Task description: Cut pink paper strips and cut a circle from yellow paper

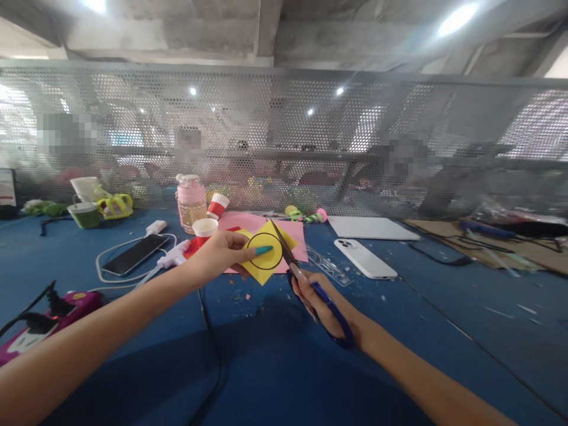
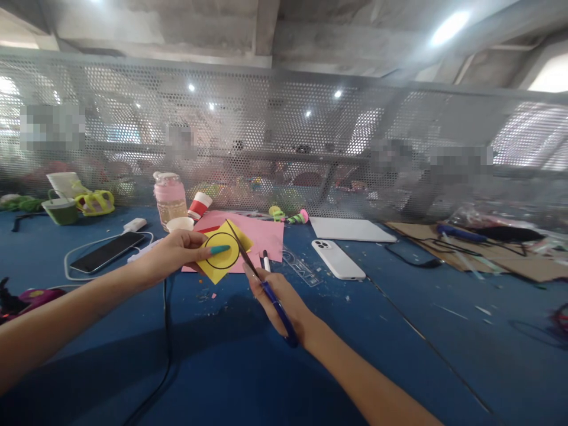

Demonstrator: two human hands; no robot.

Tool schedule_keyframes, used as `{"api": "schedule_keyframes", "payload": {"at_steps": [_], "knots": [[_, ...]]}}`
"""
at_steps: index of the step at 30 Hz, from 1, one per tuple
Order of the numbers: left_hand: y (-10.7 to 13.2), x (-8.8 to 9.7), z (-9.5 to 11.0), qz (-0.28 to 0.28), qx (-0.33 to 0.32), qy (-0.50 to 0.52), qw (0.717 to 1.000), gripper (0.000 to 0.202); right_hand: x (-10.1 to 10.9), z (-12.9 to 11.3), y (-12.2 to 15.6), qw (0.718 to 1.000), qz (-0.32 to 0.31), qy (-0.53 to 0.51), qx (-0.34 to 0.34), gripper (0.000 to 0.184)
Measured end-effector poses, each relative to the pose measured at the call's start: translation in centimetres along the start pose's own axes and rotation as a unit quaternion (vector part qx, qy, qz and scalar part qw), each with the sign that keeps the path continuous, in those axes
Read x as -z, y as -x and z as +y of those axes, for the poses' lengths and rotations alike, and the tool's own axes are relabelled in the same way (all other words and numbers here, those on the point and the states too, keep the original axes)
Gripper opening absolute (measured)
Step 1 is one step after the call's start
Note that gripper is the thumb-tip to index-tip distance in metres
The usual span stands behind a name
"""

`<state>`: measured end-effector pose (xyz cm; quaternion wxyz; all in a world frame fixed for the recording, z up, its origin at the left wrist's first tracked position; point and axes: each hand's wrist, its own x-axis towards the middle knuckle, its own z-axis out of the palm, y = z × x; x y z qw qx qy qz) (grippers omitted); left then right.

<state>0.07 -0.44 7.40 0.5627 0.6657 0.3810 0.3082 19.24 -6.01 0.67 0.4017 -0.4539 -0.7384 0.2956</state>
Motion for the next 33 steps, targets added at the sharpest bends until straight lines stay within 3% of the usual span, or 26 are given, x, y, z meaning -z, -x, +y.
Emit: {"api": "schedule_keyframes", "payload": {"at_steps": [16,24,33], "knots": [[0.1,-0.2,-0.1,0.03,-0.006,-0.002,1.0,0.014,-0.2,0.1,0.1,1.0,-0.008,-0.022,-0.009,0.049],[0.3,-0.5,-0.1,-0.002,-0.018,-0.017,1.0,0.023,-0.3,1.0,0.2,0.999,-0.009,-0.027,-0.014,0.051],[0.4,-0.6,0.1,-0.002,-0.015,-0.02,1.0,0.024,-0.1,0.2,0.1,1.0,0.004,0.016,0.007,0.053]]}}
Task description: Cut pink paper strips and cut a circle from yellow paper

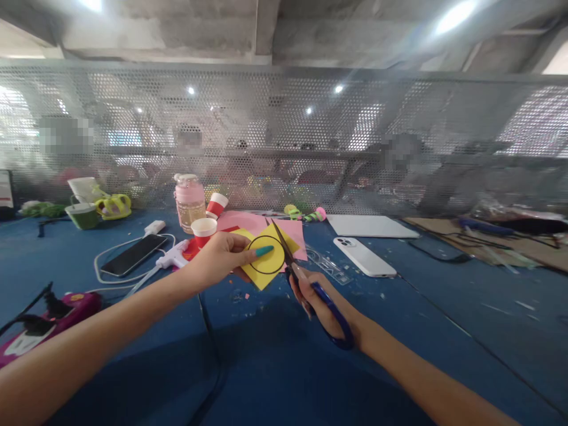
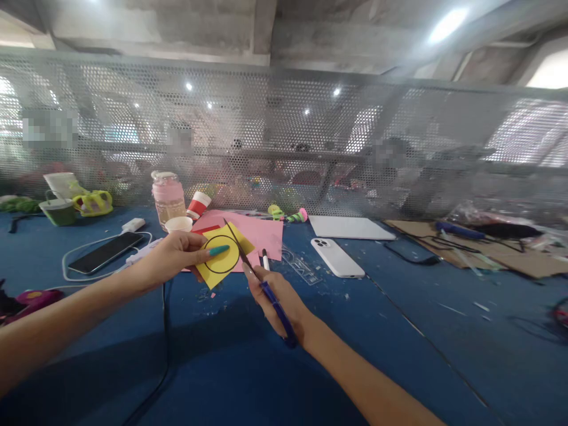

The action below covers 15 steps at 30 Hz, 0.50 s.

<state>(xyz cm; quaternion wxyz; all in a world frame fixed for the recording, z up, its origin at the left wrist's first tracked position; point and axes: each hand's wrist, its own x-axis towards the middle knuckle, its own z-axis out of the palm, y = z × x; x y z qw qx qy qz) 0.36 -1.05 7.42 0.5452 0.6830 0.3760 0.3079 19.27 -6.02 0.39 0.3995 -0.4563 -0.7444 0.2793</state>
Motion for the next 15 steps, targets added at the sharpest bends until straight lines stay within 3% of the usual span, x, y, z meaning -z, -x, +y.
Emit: {"api": "schedule_keyframes", "payload": {"at_steps": [15], "knots": [[-0.05,0.13,0.45,-0.001,0.023,0.001,1.0,0.025,0.34,-0.21,-0.11,0.999,-0.011,0.031,0.006,0.053]]}}
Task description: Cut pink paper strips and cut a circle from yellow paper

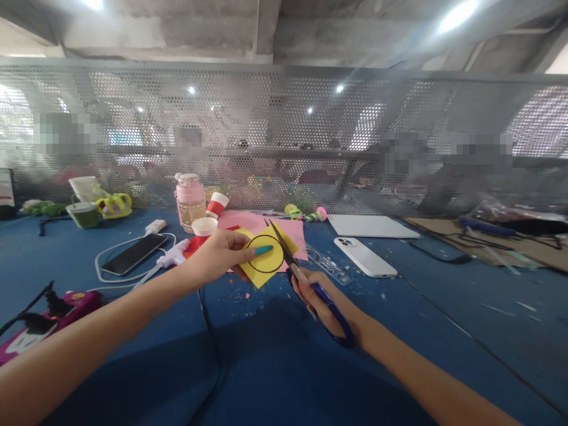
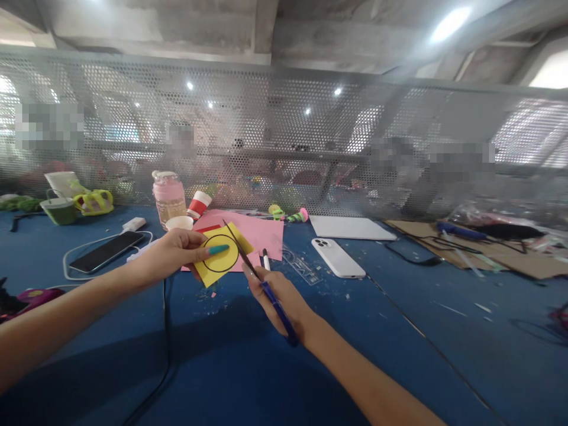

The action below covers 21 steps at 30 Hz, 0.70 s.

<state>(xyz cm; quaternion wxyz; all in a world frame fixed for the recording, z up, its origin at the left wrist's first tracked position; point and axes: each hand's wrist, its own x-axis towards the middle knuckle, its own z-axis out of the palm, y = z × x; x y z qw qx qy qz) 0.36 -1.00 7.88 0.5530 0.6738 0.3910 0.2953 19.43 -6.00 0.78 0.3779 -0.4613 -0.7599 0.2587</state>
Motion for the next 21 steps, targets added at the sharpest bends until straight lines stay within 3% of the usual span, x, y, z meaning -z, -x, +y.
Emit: {"api": "schedule_keyframes", "payload": {"at_steps": [7,21], "knots": [[-0.07,0.35,-0.48,0.004,-0.042,-0.061,0.997,0.023,-0.16,-0.34,0.19,0.999,-0.015,-0.04,-0.02,0.052],[0.39,0.2,0.21,0.003,-0.038,-0.141,0.989,0.019,-0.23,0.01,0.1,1.0,-0.02,-0.024,-0.001,0.052]]}}
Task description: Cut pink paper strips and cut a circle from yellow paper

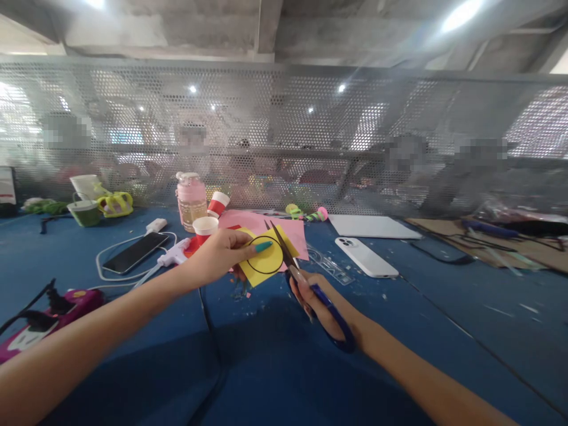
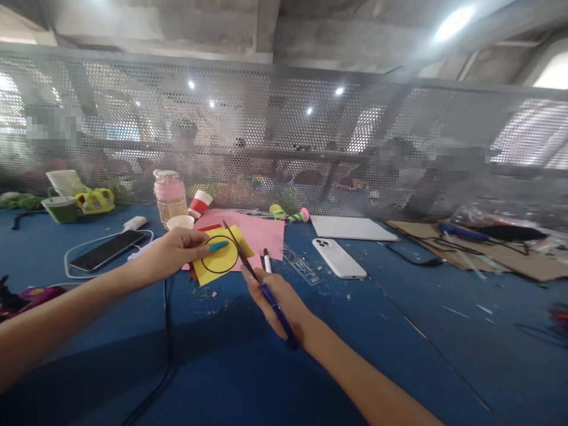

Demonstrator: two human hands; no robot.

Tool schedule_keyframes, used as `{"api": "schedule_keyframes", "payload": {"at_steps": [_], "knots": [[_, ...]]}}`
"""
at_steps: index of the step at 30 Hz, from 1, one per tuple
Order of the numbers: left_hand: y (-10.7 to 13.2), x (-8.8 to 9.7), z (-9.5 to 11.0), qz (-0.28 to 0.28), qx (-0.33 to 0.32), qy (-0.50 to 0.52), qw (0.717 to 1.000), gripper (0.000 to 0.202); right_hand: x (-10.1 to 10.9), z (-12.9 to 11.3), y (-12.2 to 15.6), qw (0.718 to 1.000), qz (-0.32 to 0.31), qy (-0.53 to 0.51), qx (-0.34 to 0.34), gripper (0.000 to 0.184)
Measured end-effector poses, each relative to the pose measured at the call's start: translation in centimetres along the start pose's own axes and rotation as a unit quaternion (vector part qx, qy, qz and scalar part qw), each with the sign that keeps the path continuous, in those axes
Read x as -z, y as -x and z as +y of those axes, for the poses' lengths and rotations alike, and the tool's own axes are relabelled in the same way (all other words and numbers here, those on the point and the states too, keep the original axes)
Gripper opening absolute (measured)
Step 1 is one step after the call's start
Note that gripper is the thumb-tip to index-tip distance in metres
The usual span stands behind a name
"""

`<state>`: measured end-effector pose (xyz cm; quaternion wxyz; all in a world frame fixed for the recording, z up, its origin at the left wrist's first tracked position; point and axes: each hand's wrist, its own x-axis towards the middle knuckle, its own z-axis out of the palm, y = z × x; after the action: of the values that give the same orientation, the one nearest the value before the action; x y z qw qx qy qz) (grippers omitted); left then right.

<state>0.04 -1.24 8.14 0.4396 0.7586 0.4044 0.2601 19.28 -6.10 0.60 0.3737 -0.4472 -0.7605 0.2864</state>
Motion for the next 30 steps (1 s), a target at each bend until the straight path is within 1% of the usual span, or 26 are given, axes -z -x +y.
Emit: {"api": "schedule_keyframes", "payload": {"at_steps": [8,12,16,20,26,30], "knots": [[0.0,0.0,0.2,0.011,0.006,-0.005,1.0,0.016,0.0,-0.6,0.1,1.0,-0.005,-0.011,-0.01,0.051],[-0.1,0.1,0.0,0.012,0.0,0.005,1.0,0.018,-0.1,0.0,0.3,0.997,-0.018,-0.066,-0.026,0.05],[-0.1,0.1,-0.1,0.004,-0.003,0.022,1.0,0.02,-0.2,0.9,0.4,0.992,-0.041,-0.117,0.003,0.05],[0.0,0.0,0.0,0.004,0.002,0.024,1.0,0.02,-0.3,1.3,0.4,0.993,-0.031,-0.113,0.001,0.047],[0.0,0.0,0.1,0.006,0.005,0.011,1.0,0.018,-0.3,0.7,0.3,0.995,-0.021,-0.099,-0.021,0.048],[0.0,0.0,0.1,0.003,0.002,0.013,1.0,0.018,-0.2,0.4,0.2,0.996,-0.023,-0.087,-0.016,0.049]]}}
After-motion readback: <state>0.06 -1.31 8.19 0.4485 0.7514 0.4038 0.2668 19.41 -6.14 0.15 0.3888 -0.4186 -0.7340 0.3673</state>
